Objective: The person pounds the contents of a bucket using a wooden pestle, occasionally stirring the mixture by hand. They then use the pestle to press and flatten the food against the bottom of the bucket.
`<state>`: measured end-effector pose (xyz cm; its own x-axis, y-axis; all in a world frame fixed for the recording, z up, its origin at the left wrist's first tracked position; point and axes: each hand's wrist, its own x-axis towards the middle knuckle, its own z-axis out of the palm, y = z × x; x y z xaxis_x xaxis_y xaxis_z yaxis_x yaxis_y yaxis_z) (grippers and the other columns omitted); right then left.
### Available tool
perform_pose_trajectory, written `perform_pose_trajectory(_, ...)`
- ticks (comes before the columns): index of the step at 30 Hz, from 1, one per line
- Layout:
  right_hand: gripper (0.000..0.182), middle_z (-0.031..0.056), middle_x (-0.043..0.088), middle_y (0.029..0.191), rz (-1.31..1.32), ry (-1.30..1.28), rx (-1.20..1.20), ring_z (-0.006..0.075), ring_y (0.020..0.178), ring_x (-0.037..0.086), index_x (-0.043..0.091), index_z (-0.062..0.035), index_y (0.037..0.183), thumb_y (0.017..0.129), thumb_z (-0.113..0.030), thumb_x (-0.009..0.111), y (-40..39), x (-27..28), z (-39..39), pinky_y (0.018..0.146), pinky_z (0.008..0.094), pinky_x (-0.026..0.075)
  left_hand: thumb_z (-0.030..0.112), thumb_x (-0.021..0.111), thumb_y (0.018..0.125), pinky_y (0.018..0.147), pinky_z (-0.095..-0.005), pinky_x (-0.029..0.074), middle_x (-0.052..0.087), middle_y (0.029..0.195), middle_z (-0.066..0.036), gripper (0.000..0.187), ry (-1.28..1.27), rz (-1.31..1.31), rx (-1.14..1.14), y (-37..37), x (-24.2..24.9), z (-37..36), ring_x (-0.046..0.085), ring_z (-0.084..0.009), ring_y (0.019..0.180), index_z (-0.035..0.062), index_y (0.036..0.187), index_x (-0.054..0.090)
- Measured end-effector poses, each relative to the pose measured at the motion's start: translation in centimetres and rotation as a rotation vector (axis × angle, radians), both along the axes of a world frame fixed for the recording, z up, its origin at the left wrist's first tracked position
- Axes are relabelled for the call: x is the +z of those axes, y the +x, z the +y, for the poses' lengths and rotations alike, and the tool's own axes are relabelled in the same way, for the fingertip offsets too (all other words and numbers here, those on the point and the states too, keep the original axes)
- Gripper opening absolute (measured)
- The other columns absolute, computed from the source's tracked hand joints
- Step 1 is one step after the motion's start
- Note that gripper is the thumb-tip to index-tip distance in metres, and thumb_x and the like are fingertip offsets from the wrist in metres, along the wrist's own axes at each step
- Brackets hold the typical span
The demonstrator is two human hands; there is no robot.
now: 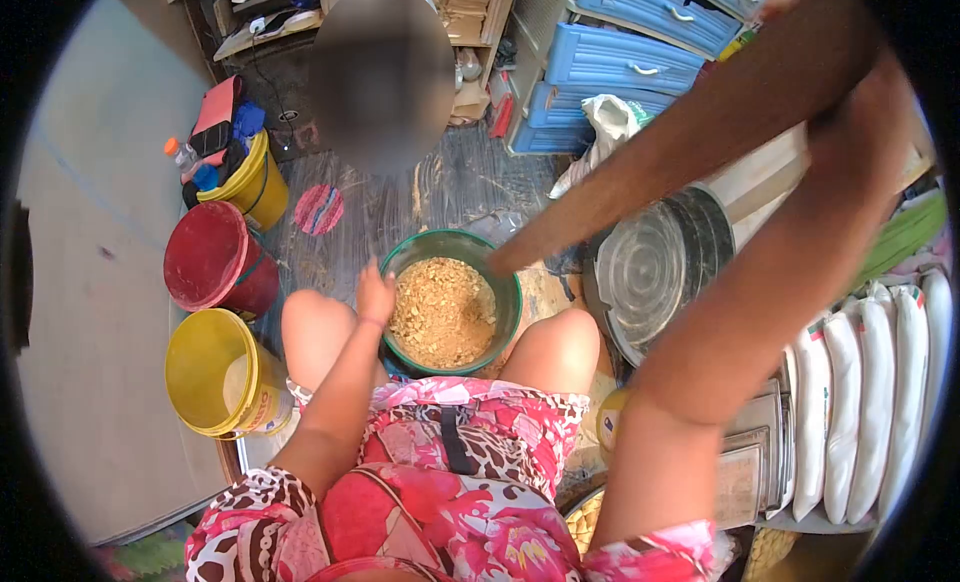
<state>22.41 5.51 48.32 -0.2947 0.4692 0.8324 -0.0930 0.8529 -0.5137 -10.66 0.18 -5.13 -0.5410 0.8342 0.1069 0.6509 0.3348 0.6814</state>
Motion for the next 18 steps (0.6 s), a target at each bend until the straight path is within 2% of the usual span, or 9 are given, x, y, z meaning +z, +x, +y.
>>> perform_pose_trajectory(2,0.048,0.015,0.058,0.076,0.218,-0.119,-0.495,0.0255,0.068,0.058,0.048,0.0011,0.103,0.086,-0.044,0.047,-5.5,-13.0,-1.5,0.064,0.0344,0.048,0.012,0.051,0.083,0.089,-0.0445,0.041,0.05,0.118,-0.024,0.048,-0.069,-0.067,-0.003,0.4,0.1,-2.5,0.05,-0.0399,0.106,0.0053,0.129,0.04)
perform_pose_trajectory(3,0.05,0.0133,0.057,0.082,0.352,-0.243,-0.487,0.0232,0.073,0.057,0.042,0.0008,0.114,0.084,-0.037,0.056,-6.9,-22.9,-0.6,0.065,0.0337,0.048,0.009,0.049,0.082,0.087,-0.0451,0.042,0.051,0.116,-0.024,0.046,-0.134,-0.129,-0.008,0.5,0.4,-3.0,0.051,-0.0409,0.103,0.0056,0.127,0.041)
perform_pose_trajectory(4,0.061,0.0107,0.055,0.092,0.257,-0.043,-0.64,0.0212,0.08,0.055,0.03,0.0004,0.125,0.08,-0.025,0.063,-8.3,-33.8,0.8,0.069,0.0332,0.047,0.009,0.049,0.082,0.087,-0.0451,0.042,0.051,0.116,-0.024,0.046,-0.124,-0.136,0.0,0.4,0.1,-2.6,0.051,-0.0409,0.103,0.0056,0.127,0.041)
perform_pose_trajectory(5,0.079,0.0146,0.036,0.126,0.139,-0.161,-0.728,0.026,0.115,0.039,0.014,0.0014,0.136,0.08,-0.018,0.065,-10.0,-39.5,-1.4,0.1,0.0392,0.029,0.007,0.047,0.081,0.086,-0.0457,0.043,0.051,0.116,-0.025,0.045,-0.056,-0.1,-0.046,0.4,-0.8,-2.3,0.052,-0.0417,0.101,0.006,0.125,0.042)
perform_pose_trajectory(6,0.075,0.0141,0.038,0.123,0.393,-0.474,-0.444,0.025,0.113,0.039,0.018,0.0019,0.132,0.08,-0.021,0.066,-9.7,-43.0,-0.6,0.098,0.0365,0.03,0.004,0.046,0.08,0.084,-0.0462,0.043,0.051,0.116,-0.025,0.044,0.007,-0.058,-0.09,0.2,-1.7,-2.2,0.054,-0.0426,0.098,0.0065,0.124,0.043)
perform_pose_trajectory(10,0.072,0.0149,0.038,0.122,0.289,-0.584,-0.42,0.0231,0.112,0.039,0.021,0.0013,0.128,0.079,-0.023,0.068,-8.3,-40.2,-1.2,0.097,0.0339,0.031,0.007,0.047,0.082,0.084,-0.046,0.043,0.051,0.117,-0.024,0.045,-0.145,-0.076,-0.18,-2.8,-0.4,1.4,0.053,-0.0418,0.1,0.0089,0.127,0.041)
perform_pose_trajectory(12,0.074,0.0151,0.046,0.111,0.257,-0.409,-0.561,0.022,0.1,0.049,0.019,0.0,0.129,0.079,-0.024,0.068,-8.2,-39.6,-1.9,0.089,0.0344,0.039,0.012,0.049,0.084,0.086,-0.0453,0.043,0.049,0.122,-0.021,0.05,-0.294,-0.108,-0.456,-4.1,1.7,2.5,0.052,-0.0417,0.103,0.0112,0.133,0.037)
perform_pose_trajectory(15,0.076,0.0122,0.055,0.09,0.297,-0.343,-0.248,0.0209,0.075,0.058,0.013,-0.009,0.133,0.081,-0.021,0.066,-6.6,-37.0,-2.4,0.069,0.0345,0.05,0.016,0.051,0.086,0.087,-0.045,0.043,0.043,0.131,-0.019,0.056,-0.25,0.255,-0.384,-3.4,2.5,2.4,0.053,-0.042,0.102,0.014,0.138,0.031)
perform_pose_trajectory(18,0.073,0.0138,0.055,0.087,0.389,-0.321,-0.199,0.0198,0.071,0.058,0.017,-0.0032,0.131,0.079,-0.022,0.065,-5.8,-26.8,-3.5,0.066,0.0332,0.049,0.01,0.05,0.083,0.086,-0.0437,0.045,0.032,0.14,-0.016,0.061,-0.111,0.045,-0.099,-0.8,0.2,0.4,0.053,-0.0421,0.102,0.0159,0.14,0.028)
